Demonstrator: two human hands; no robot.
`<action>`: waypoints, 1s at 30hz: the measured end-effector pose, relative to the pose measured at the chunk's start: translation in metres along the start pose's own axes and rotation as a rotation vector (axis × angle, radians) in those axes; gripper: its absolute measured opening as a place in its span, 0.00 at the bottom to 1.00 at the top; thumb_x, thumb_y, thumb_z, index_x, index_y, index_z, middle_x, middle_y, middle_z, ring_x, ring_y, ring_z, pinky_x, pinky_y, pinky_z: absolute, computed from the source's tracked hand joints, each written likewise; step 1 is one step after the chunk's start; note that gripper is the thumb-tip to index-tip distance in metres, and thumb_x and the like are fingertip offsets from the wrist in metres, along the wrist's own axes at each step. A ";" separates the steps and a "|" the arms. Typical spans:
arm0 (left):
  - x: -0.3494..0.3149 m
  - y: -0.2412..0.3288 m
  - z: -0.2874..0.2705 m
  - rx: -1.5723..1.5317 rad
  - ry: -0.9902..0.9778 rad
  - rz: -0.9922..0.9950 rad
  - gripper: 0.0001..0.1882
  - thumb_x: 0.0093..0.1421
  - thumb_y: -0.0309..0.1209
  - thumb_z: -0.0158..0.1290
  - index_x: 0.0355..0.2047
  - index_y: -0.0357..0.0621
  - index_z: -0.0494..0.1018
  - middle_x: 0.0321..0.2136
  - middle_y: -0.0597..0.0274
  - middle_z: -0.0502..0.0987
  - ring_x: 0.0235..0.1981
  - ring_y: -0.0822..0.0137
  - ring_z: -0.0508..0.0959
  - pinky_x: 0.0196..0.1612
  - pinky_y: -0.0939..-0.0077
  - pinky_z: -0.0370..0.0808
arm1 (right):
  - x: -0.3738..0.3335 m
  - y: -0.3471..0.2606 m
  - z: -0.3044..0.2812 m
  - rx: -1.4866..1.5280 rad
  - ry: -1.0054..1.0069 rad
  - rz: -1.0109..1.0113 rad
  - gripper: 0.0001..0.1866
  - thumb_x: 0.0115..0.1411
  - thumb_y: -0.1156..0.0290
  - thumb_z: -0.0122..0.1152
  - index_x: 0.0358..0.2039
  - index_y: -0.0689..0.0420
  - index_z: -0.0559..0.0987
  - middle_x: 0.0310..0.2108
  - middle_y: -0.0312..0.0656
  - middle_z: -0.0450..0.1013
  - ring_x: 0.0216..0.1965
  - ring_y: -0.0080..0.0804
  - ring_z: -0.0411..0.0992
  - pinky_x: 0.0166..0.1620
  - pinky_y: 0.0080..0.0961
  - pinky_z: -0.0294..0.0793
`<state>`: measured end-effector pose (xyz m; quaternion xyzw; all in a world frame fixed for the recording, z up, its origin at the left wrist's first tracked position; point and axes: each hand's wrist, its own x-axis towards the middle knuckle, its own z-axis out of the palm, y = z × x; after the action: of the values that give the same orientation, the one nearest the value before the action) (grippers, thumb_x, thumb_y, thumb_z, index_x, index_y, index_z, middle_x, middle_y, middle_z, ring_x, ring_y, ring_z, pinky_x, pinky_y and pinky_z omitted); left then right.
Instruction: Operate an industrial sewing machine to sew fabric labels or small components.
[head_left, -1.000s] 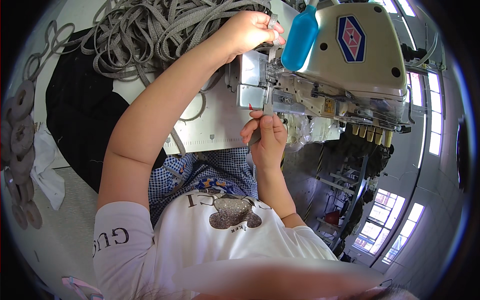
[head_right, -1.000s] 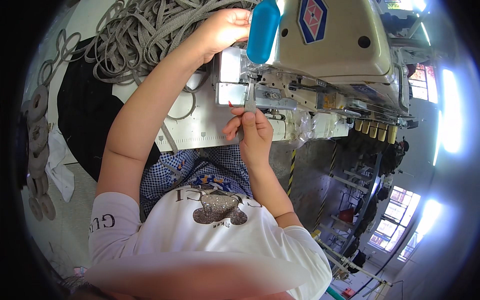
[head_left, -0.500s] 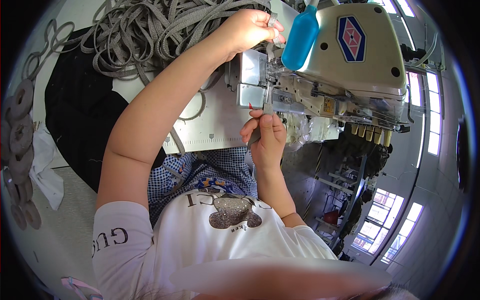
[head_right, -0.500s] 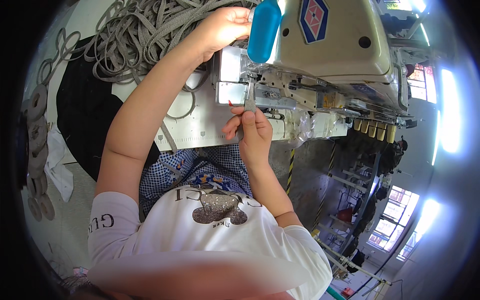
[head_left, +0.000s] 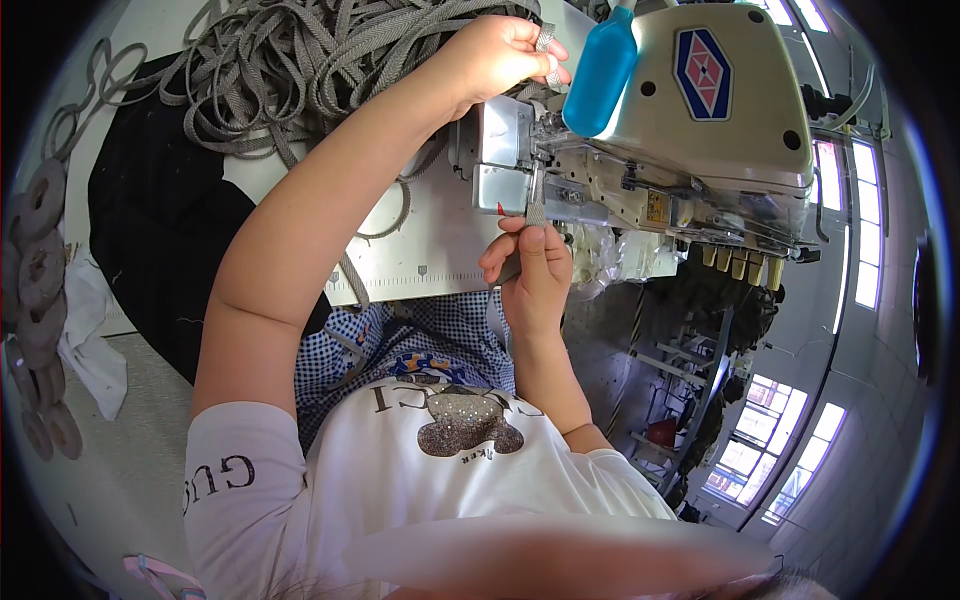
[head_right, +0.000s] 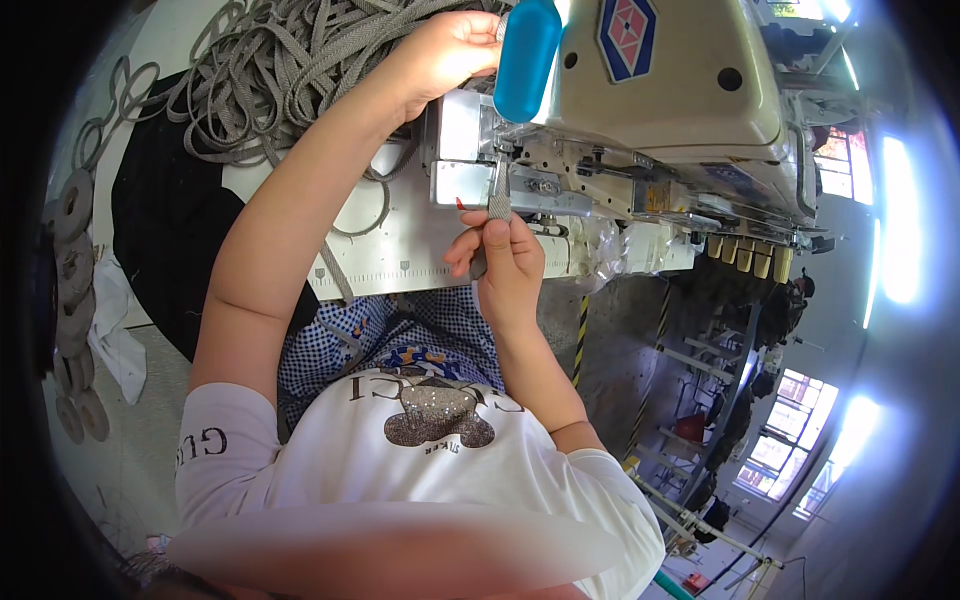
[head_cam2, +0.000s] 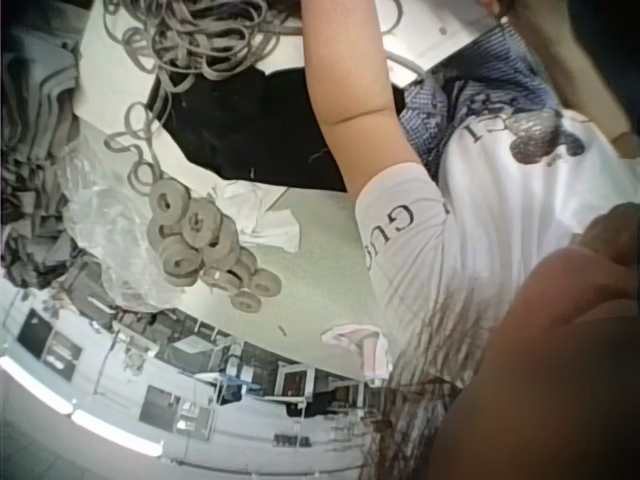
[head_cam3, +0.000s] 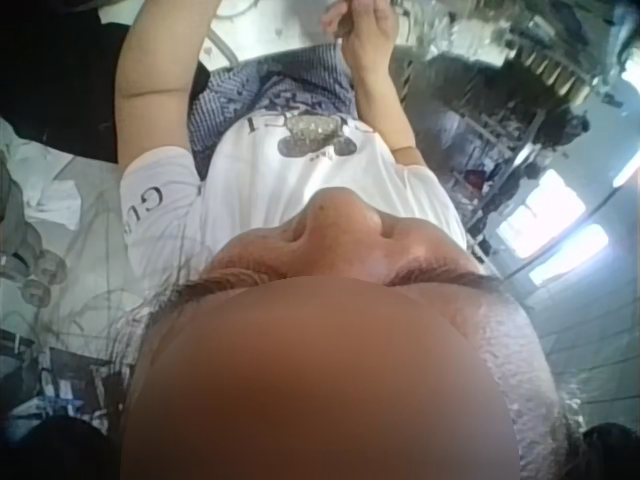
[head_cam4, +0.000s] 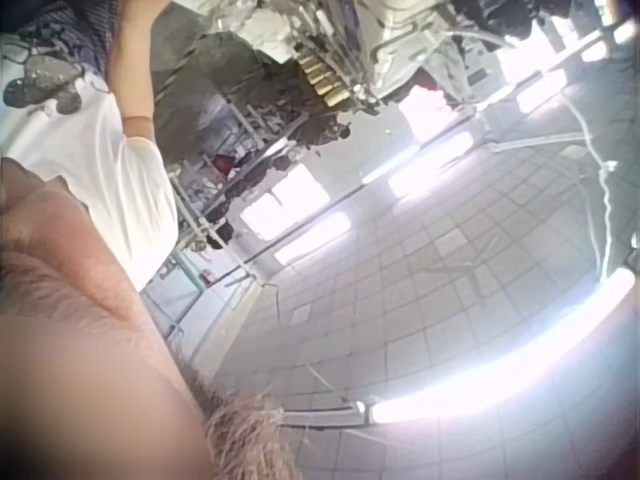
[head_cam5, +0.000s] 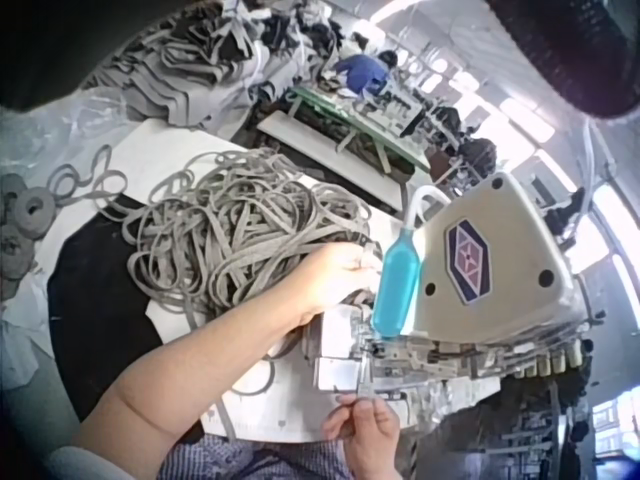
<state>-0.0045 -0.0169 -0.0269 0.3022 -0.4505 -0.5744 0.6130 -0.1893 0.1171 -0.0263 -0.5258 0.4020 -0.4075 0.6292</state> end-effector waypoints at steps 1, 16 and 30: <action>0.000 0.000 0.000 0.012 0.001 0.015 0.12 0.53 0.25 0.47 0.38 0.32 0.68 0.33 0.55 0.77 0.34 0.73 0.73 0.42 0.80 0.68 | 0.000 0.000 0.000 -0.004 0.002 0.000 0.15 0.62 0.63 0.41 0.36 0.64 0.70 0.19 0.45 0.71 0.16 0.25 0.66 0.24 0.17 0.66; -0.001 0.001 0.001 0.011 0.020 -0.010 0.11 0.53 0.25 0.47 0.37 0.34 0.69 0.33 0.56 0.77 0.33 0.74 0.73 0.42 0.80 0.68 | -0.001 -0.001 -0.003 0.035 0.000 0.036 0.16 0.62 0.62 0.42 0.35 0.64 0.71 0.21 0.47 0.72 0.18 0.27 0.67 0.25 0.18 0.67; -0.004 0.004 0.001 0.063 0.010 -0.076 0.10 0.54 0.24 0.46 0.37 0.35 0.69 0.33 0.58 0.77 0.27 0.78 0.69 0.36 0.84 0.68 | 0.000 -0.002 -0.004 0.018 0.006 0.044 0.17 0.62 0.62 0.43 0.35 0.65 0.71 0.21 0.48 0.73 0.18 0.28 0.68 0.26 0.19 0.68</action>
<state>-0.0029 -0.0125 -0.0234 0.3410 -0.4536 -0.5813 0.5831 -0.1927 0.1155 -0.0248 -0.5098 0.4118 -0.3987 0.6416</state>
